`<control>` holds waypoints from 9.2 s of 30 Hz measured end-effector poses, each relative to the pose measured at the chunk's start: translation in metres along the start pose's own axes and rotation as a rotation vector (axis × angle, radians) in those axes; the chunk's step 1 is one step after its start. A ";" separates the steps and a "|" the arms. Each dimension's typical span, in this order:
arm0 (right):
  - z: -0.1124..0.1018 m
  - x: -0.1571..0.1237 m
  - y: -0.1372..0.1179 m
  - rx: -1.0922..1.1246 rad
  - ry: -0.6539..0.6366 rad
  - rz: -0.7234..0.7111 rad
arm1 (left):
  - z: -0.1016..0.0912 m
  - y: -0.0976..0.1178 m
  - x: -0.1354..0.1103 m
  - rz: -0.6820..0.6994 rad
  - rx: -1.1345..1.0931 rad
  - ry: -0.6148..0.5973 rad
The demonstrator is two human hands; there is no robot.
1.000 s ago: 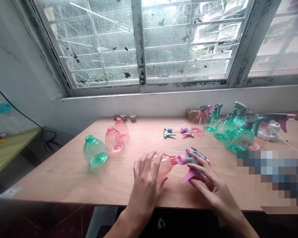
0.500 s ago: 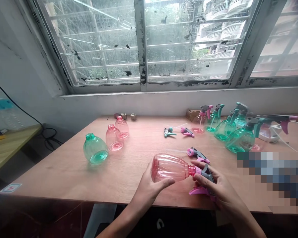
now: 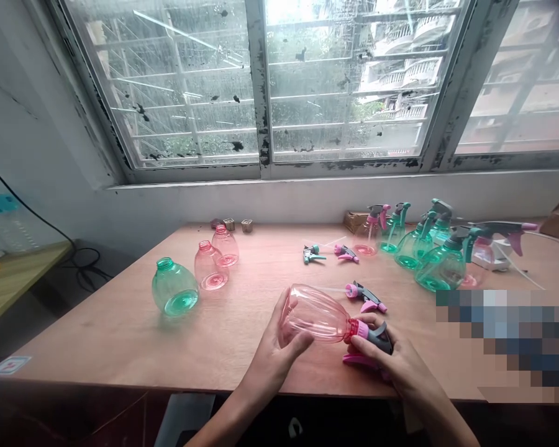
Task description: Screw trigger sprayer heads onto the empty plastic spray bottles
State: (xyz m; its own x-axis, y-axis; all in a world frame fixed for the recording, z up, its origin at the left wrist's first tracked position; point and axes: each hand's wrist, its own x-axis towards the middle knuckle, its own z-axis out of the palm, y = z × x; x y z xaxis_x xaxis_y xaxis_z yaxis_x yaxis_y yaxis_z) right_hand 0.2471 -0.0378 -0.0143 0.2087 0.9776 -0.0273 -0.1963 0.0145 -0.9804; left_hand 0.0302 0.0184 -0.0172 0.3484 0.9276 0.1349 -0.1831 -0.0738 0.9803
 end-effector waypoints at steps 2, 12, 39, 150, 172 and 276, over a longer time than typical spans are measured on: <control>0.000 0.000 0.001 0.017 -0.002 -0.007 | 0.001 0.000 0.000 -0.024 -0.023 -0.026; -0.005 0.002 0.004 0.127 -0.013 -0.008 | 0.004 0.018 -0.005 0.064 0.354 -0.031; -0.006 -0.002 0.006 0.078 -0.065 -0.030 | 0.001 0.022 -0.007 -0.038 0.097 -0.103; -0.010 -0.004 0.004 0.046 -0.147 -0.056 | 0.000 0.017 -0.009 -0.039 0.065 -0.140; -0.010 -0.005 0.006 0.013 -0.157 -0.061 | 0.005 0.026 -0.005 0.011 0.026 -0.125; -0.007 -0.001 0.007 0.034 -0.110 -0.074 | -0.004 0.009 -0.007 -0.066 0.123 -0.108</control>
State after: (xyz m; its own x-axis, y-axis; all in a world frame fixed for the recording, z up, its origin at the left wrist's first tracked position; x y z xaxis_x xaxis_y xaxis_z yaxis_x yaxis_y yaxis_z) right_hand 0.2525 -0.0406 -0.0222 0.1183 0.9907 0.0679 -0.2167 0.0925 -0.9718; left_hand 0.0224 0.0124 -0.0100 0.4539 0.8877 0.0774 -0.0450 -0.0639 0.9969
